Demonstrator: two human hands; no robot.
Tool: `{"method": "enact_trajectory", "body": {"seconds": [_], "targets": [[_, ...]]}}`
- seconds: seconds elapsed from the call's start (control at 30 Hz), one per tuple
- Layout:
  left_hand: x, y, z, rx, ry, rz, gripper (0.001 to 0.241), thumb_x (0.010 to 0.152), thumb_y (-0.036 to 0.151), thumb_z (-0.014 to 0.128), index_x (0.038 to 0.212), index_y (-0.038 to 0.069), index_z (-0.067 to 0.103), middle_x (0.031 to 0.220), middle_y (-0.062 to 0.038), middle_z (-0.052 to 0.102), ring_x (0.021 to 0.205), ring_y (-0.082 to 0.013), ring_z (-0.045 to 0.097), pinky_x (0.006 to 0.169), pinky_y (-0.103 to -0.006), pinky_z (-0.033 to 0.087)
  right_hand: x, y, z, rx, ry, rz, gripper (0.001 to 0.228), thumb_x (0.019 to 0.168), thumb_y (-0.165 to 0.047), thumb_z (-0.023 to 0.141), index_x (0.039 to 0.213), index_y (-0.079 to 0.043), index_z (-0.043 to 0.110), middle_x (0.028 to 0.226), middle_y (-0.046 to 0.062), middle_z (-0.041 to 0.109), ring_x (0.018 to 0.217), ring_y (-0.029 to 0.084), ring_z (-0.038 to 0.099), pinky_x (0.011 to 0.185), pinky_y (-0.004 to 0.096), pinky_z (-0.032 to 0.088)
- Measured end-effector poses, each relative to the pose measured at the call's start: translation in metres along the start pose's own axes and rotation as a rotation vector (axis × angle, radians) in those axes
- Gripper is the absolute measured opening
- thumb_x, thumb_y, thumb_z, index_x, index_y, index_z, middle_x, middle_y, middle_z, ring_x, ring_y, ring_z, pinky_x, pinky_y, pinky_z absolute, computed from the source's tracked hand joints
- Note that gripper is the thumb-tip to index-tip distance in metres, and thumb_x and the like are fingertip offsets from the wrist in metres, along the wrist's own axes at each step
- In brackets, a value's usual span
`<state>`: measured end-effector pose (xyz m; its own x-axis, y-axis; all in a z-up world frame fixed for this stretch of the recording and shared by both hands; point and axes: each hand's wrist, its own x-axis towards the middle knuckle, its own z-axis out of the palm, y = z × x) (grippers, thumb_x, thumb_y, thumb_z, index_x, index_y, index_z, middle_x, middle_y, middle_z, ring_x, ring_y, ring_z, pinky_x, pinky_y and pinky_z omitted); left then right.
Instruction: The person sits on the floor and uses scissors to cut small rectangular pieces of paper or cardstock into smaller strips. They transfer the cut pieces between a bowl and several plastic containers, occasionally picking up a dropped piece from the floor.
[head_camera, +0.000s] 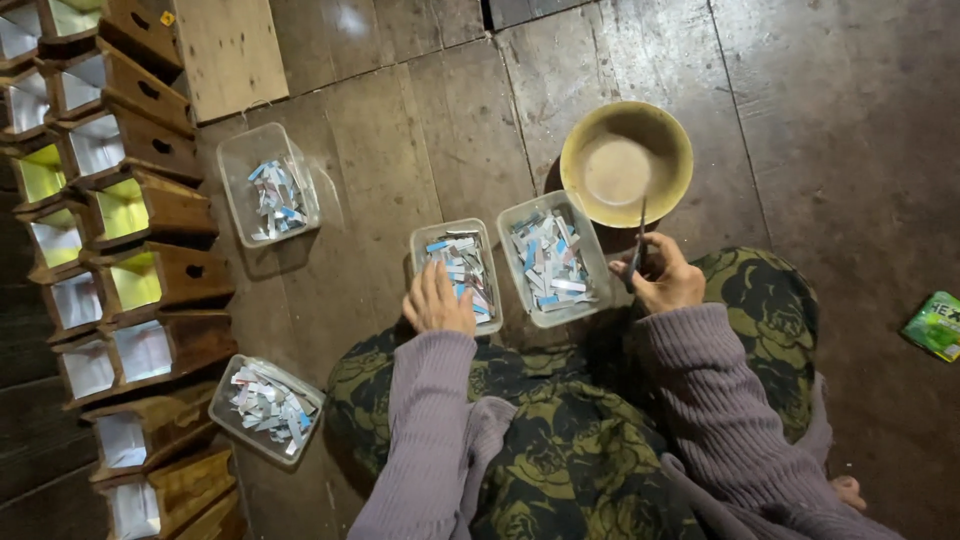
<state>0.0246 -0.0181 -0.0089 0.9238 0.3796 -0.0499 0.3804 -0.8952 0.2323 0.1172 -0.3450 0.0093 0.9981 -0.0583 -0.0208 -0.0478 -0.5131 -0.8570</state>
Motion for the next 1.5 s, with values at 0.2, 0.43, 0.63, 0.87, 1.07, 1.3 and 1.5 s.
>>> {"method": "enact_trajectory", "body": {"seconds": [0.2,0.43,0.63,0.87,1.07,1.3,1.5], "targets": [[0.026,-0.025,0.046,0.117,0.102,0.162,0.055,0.089,0.035,0.072,0.136,0.014,0.054,0.137,-0.004,0.054,0.128,-0.0255,0.047,0.111,-0.0628,0.024,0.004,0.014,0.004,-0.080,-0.022,-0.097,0.052,0.082,-0.032,0.092,0.124,-0.017,0.066,0.079,0.008,0.074,0.065,0.023,0.071,0.058,0.029,0.052],[0.028,-0.037,0.053,0.078,0.186,0.214,0.034,0.074,0.030,0.078,0.106,0.021,0.070,0.104,-0.001,0.064,0.108,-0.0242,0.060,0.108,-0.0669,0.026,0.007,-0.006,-0.013,-0.255,-0.101,0.162,0.046,0.082,-0.036,0.088,0.122,-0.022,0.068,0.085,0.007,0.076,0.089,0.031,0.075,0.076,0.042,0.055],[0.023,-0.029,0.033,0.039,0.047,0.145,0.020,0.085,0.029,0.074,0.087,0.024,0.055,0.099,0.007,0.058,0.119,-0.0184,0.055,0.117,-0.0653,0.015,-0.002,-0.006,0.013,-0.410,-0.296,0.273,0.044,0.077,-0.034,0.083,0.119,-0.034,0.069,0.092,0.003,0.080,0.098,0.031,0.075,0.087,0.047,0.056],[0.020,-0.026,0.009,-0.116,0.279,0.030,0.047,0.089,0.042,0.074,0.127,0.022,0.056,0.137,-0.004,0.051,0.129,-0.0275,0.047,0.111,-0.0557,0.030,0.000,0.029,0.030,-0.365,-0.241,0.233,0.045,0.070,-0.031,0.088,0.112,-0.032,0.072,0.074,0.003,0.075,0.085,0.032,0.075,0.082,0.044,0.056],[0.005,-0.038,0.002,-0.500,-0.212,-0.625,0.037,0.100,0.023,0.055,0.136,0.030,0.061,0.122,-0.006,0.072,0.123,-0.0329,0.063,0.109,-0.0476,0.046,-0.003,0.017,0.023,-0.327,-0.160,0.099,0.046,0.066,-0.036,0.091,0.107,-0.036,0.070,0.069,-0.003,0.072,0.080,0.022,0.074,0.076,0.033,0.055],[-0.005,-0.016,0.023,-0.791,-0.215,-0.524,0.049,0.097,0.009,0.053,0.146,0.016,0.054,0.133,-0.021,0.065,0.125,-0.0346,0.061,0.109,-0.0482,0.048,-0.013,-0.003,-0.024,-0.175,-0.050,-0.070,0.042,0.073,-0.023,0.093,0.109,-0.023,0.071,0.069,0.003,0.071,0.070,0.022,0.072,0.068,0.033,0.056],[-0.030,0.017,0.023,-0.811,-0.168,-0.404,0.056,0.102,0.054,0.047,0.149,0.025,0.050,0.147,-0.010,0.052,0.134,-0.0300,0.053,0.113,-0.0463,0.042,-0.030,-0.010,-0.061,-0.177,0.062,-0.073,0.042,0.074,-0.012,0.091,0.111,-0.021,0.073,0.075,0.002,0.072,0.072,0.019,0.072,0.066,0.030,0.057]]}}
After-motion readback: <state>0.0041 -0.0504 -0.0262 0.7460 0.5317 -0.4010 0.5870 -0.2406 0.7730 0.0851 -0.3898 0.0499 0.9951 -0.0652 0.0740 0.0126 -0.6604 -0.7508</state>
